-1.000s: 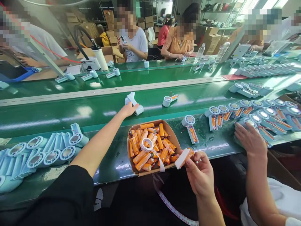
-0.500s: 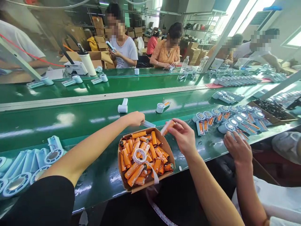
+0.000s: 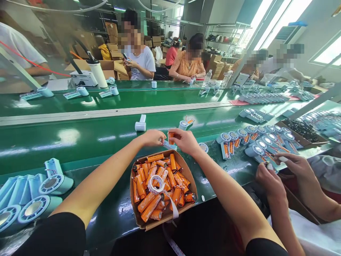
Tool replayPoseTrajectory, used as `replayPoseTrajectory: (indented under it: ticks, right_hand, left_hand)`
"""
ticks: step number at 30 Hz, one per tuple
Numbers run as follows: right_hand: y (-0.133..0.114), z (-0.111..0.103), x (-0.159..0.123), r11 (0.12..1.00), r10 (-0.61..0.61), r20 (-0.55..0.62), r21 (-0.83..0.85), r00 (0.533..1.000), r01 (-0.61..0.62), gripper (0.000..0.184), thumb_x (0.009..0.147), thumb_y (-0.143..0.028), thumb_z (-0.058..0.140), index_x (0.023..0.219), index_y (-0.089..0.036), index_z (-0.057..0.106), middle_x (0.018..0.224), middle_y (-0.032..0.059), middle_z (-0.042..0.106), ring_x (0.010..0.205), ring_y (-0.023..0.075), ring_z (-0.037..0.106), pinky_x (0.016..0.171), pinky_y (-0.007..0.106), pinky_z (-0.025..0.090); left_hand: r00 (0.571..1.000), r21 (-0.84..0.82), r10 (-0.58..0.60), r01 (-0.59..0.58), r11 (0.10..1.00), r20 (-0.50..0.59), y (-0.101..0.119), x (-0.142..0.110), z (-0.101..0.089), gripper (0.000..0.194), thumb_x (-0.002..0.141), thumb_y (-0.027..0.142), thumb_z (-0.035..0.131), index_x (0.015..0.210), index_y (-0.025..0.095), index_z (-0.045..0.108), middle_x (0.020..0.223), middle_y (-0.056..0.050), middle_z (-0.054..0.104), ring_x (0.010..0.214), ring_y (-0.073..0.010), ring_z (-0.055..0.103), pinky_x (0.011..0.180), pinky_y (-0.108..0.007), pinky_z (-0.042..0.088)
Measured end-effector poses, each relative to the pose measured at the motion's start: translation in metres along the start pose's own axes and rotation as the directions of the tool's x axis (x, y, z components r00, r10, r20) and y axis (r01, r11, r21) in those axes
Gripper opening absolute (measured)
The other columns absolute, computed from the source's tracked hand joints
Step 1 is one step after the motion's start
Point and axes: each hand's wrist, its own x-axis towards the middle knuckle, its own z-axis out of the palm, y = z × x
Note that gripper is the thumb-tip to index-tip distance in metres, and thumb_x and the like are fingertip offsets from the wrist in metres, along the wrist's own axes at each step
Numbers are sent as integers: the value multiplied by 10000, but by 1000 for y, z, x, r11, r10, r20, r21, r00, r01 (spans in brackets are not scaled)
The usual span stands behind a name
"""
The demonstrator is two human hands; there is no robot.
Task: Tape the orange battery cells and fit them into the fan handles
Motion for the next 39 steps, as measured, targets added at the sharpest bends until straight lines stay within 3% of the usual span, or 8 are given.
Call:
replayPoseTrajectory:
  ticks: [4, 12, 17, 21, 25, 34, 36, 39]
  right_hand:
    - [1, -6, -6, 952, 44, 125, -305, 991, -4, 307, 864, -176, 741, 1149, -263, 812, 925, 23, 845, 840, 210, 793, 880, 353, 633]
    - [-19, -5, 0, 845, 159, 359, -531, 920, 62, 368, 979, -279, 663, 1335, -283, 755, 1187, 53, 832, 1112, 263, 787, 1007, 364, 576]
    - [-35, 4, 21, 712, 283, 468, -687, 837, 143, 455, 1010, -338, 562, 1437, -285, 709, 1102, 68, 846, 1007, 277, 792, 882, 327, 547]
    - [-36, 5, 41, 689, 341, 493, -710, 800, 143, 395, 936, -348, 605, 1253, -243, 815, 882, 61, 836, 818, 254, 762, 719, 295, 487]
    - [-31, 4, 45, 703, 337, 506, -696, 794, 146, 348, 896, -326, 613, 1144, -282, 854, 778, 9, 809, 735, 221, 727, 688, 291, 479]
    - [-9, 25, 41, 713, 300, 498, -684, 814, 156, 207, 899, -412, 691, 856, -296, 857, 804, 75, 815, 855, 289, 771, 795, 354, 539]
    - [-8, 23, 47, 735, 297, 514, -661, 805, 151, 143, 844, -388, 768, 883, -286, 860, 846, 80, 826, 872, 300, 774, 825, 366, 552]
    - [-6, 14, 49, 779, 264, 543, -607, 797, 156, 280, 863, -387, 771, 1117, -296, 846, 972, 51, 837, 903, 265, 770, 868, 351, 561]
  left_hand:
    - [999, -68, -35, 34, 997, -23, 3, 2, -6, 53, 815, 273, 758, 847, 281, 799, 1284, 36, 795, 1130, -213, 741, 921, -247, 521]
    - [981, -186, -123, 93, 978, -152, 9, -4, -8, 207, 928, 255, 615, 1020, 255, 800, 1131, 6, 835, 1033, -182, 763, 883, -230, 544]
    - [956, -192, -210, 171, 966, -203, 14, 3, -2, 165, 913, 239, 640, 968, 254, 795, 1080, -20, 835, 1037, -216, 759, 901, -273, 553]
    - [941, -202, -251, 207, 957, -226, 16, 13, 2, 146, 910, 252, 646, 954, 252, 785, 1057, -43, 828, 1054, -235, 748, 902, -291, 551]
    - [938, -236, -255, 199, 951, -236, 14, 16, 6, 152, 931, 270, 625, 986, 241, 764, 1056, -53, 821, 1021, -220, 739, 864, -282, 550]
    - [950, -316, -217, 139, 939, -224, 7, -4, 11, 115, 936, 219, 628, 989, 240, 728, 1080, -36, 816, 1013, -207, 737, 841, -280, 543]
    - [941, -320, -248, 168, 932, -231, 6, -6, 10, 118, 961, 226, 605, 1004, 239, 714, 1089, -50, 812, 1020, -216, 738, 835, -289, 544]
    - [924, -329, -288, 198, 923, -252, 4, -11, 7, 137, 995, 235, 563, 1030, 235, 696, 1104, -62, 809, 1018, -220, 738, 830, -300, 545]
